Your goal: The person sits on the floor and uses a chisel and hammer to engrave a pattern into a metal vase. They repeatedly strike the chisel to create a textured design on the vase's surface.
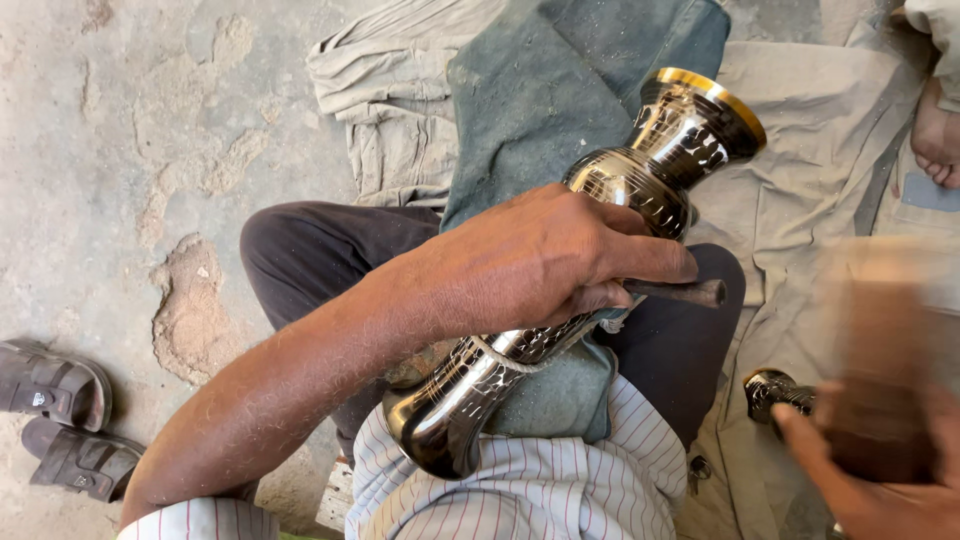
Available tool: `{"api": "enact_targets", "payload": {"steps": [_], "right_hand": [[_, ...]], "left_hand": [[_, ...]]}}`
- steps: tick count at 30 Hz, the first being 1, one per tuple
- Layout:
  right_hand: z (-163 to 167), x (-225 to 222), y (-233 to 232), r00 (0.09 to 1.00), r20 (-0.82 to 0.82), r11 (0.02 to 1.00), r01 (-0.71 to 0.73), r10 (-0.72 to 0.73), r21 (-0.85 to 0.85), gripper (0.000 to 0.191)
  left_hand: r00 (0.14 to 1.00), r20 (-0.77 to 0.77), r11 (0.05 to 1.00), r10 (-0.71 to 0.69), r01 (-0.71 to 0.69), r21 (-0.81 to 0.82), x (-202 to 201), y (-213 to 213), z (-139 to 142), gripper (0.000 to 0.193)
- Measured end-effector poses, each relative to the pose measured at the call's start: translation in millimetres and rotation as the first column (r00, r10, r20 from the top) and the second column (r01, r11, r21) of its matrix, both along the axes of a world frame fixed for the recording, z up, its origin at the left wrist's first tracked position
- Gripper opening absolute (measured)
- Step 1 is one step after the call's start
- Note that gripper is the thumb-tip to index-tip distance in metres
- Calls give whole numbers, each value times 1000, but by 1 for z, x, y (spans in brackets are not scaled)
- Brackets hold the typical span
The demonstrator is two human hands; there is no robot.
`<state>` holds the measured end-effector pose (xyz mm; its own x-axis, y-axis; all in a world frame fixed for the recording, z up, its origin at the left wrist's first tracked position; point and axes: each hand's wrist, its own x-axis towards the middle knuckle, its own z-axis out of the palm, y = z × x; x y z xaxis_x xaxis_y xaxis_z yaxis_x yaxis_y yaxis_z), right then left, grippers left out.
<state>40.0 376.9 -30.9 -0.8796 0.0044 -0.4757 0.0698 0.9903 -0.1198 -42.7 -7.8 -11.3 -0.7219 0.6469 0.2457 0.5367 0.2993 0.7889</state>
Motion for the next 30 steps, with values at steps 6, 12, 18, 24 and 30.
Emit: {"api": "enact_targets", "payload": {"steps": [6,12,18,24,30], "right_hand": [[-17,11,31,984,-128,948,81,-125,-307,38],[-19,18,28,964,-186,954,135,-189,-268,29],[4,7,-8,966,-257,950,-96,18,-297,42],[-5,3,-6,960,84,702,254,-268,-665,39],[-13,7,35,961,87,534,219,-262,-816,32]], "left_hand": [[1000,-25,999,-7,8,33,-2,0,-1,47],[1000,-4,1000,-11,11,12,0,-4,-3,48],[999,-39,1000,6,-6,0,2,-6,-1,37],[991,-112,986,72,-55,155,10,-12,4,34],[998,-1,992,55,-54,117,2,-11,-1,39]]}}
